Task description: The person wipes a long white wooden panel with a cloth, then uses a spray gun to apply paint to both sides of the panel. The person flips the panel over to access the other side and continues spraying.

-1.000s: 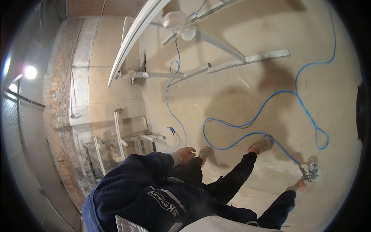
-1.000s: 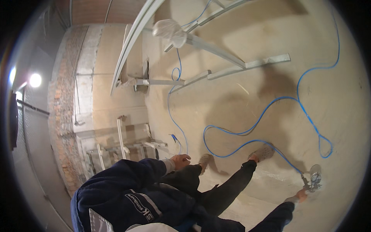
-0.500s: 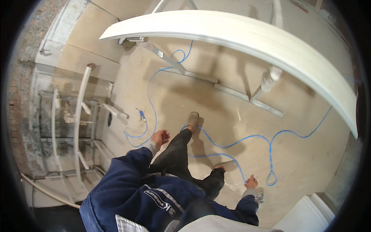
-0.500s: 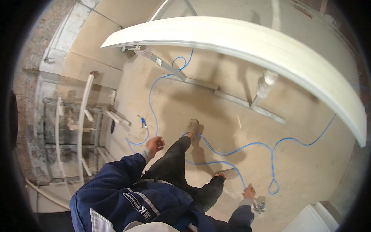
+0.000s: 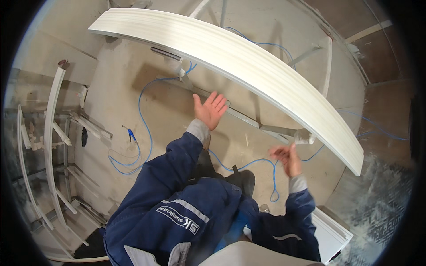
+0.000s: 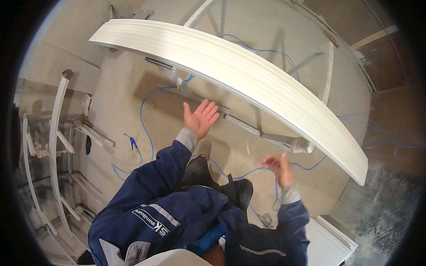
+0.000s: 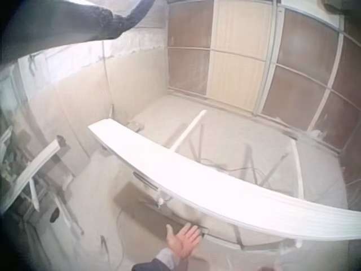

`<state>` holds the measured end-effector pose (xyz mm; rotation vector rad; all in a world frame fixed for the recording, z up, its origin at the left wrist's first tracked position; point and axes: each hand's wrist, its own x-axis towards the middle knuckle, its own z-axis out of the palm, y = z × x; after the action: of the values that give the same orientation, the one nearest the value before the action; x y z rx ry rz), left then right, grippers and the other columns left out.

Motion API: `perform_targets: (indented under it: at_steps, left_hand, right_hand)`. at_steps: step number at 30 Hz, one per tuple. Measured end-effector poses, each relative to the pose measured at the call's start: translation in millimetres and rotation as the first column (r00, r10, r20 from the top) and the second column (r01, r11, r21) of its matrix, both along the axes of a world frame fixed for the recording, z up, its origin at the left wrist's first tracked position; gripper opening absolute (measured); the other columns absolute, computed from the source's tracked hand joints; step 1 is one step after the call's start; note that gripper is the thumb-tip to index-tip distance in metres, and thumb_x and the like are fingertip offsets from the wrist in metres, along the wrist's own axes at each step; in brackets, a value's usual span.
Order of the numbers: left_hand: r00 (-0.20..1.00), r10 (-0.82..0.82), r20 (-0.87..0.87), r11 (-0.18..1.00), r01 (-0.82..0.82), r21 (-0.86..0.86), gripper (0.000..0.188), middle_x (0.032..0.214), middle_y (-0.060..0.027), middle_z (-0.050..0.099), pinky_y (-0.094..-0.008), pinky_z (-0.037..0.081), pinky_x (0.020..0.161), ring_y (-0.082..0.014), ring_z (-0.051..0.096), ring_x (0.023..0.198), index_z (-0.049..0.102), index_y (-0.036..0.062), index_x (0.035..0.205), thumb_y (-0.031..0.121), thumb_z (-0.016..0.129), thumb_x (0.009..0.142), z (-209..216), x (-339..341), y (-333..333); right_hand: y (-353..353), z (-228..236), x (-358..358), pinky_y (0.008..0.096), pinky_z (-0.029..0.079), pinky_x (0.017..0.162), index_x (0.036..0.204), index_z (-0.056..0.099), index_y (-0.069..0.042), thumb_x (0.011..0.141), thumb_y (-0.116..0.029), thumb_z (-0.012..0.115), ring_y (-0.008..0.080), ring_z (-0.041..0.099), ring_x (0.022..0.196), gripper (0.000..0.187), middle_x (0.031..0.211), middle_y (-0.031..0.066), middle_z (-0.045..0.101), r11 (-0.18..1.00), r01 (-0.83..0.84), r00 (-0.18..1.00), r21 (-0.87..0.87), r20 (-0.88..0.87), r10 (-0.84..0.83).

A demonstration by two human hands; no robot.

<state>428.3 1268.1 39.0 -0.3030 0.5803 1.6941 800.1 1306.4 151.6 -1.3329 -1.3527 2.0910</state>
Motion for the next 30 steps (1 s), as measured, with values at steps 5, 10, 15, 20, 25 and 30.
perform_targets:
  at_steps: [5,10,15,20,25,30]
  left_hand:
    - [0.995,-0.017,0.099,1.0,0.016,0.006,0.108,0.168,-0.0226,0.02,-0.0513,0.021,0.126,-0.0382,0.022,0.155,0.013,0.0029,0.163,0.085,0.025,0.094,10,-4,16]
    - [0.986,0.005,0.164,1.0,-0.005,-0.002,0.097,0.169,-0.0206,0.015,-0.0514,0.022,0.126,-0.0385,0.019,0.155,0.013,0.0055,0.164,0.077,0.023,0.099,-2,0,36]
    - [0.991,0.106,0.085,0.993,-0.101,-0.059,0.078,0.168,-0.02,0.019,-0.0525,0.024,0.126,-0.039,0.021,0.154,0.017,0.007,0.163,0.061,0.023,0.107,-4,-12,67]
    - [0.961,0.261,0.094,0.965,-0.262,-0.002,0.065,0.162,-0.0188,0.032,-0.0525,0.028,0.125,-0.0381,0.031,0.15,0.027,0.0052,0.159,0.05,0.029,0.111,5,-33,91]
    - [0.948,0.301,0.102,0.952,-0.304,0.021,0.059,0.152,-0.0184,0.045,-0.0523,0.037,0.12,-0.0364,0.044,0.142,0.038,0.0029,0.152,0.045,0.036,0.11,-5,-35,97]
    - [0.975,0.139,0.175,0.985,-0.154,0.075,0.059,0.148,-0.0185,0.049,-0.0525,0.042,0.116,-0.0363,0.052,0.135,0.044,0.0009,0.147,0.047,0.036,0.11,-12,-13,102]
  right_hand:
    - [132,57,-52,0.0398,0.05,0.1,0.125,0.065,0.006,0.107,-0.065,0.022,0.0253,0.066,0.111,0.085,0.114,0.0173,0.071,0.974,0.003,1.0,0.225,0.026,-0.009]
    - [259,43,-62,0.0356,0.051,0.097,0.128,0.065,0.005,0.104,-0.067,0.037,0.0217,0.067,0.11,0.081,0.116,0.0161,0.071,0.934,0.084,0.938,0.347,0.288,-0.191]
    - [358,-10,-64,0.0396,0.049,0.1,0.125,0.068,0.001,0.102,-0.065,0.044,0.0281,0.066,0.114,0.074,0.123,0.0173,0.071,0.777,-0.442,0.749,0.448,0.661,0.045]
    - [400,-60,-94,0.0424,0.04,0.111,0.13,0.067,-0.002,0.1,-0.069,0.041,0.038,0.056,0.132,0.078,0.136,0.0233,0.064,0.646,-0.673,0.598,0.359,0.779,0.19]
    - [419,-85,-116,0.0408,0.034,0.117,0.138,0.06,0.005,0.1,-0.071,0.039,0.038,0.049,0.14,0.087,0.146,0.0264,0.056,0.74,-0.656,0.51,0.146,0.809,0.293]
    - [427,-103,-117,0.0373,0.033,0.117,0.141,0.055,0.009,0.1,-0.07,0.043,0.0309,0.049,0.14,0.091,0.149,0.0203,0.055,0.837,-0.545,0.689,-0.056,0.539,0.484]
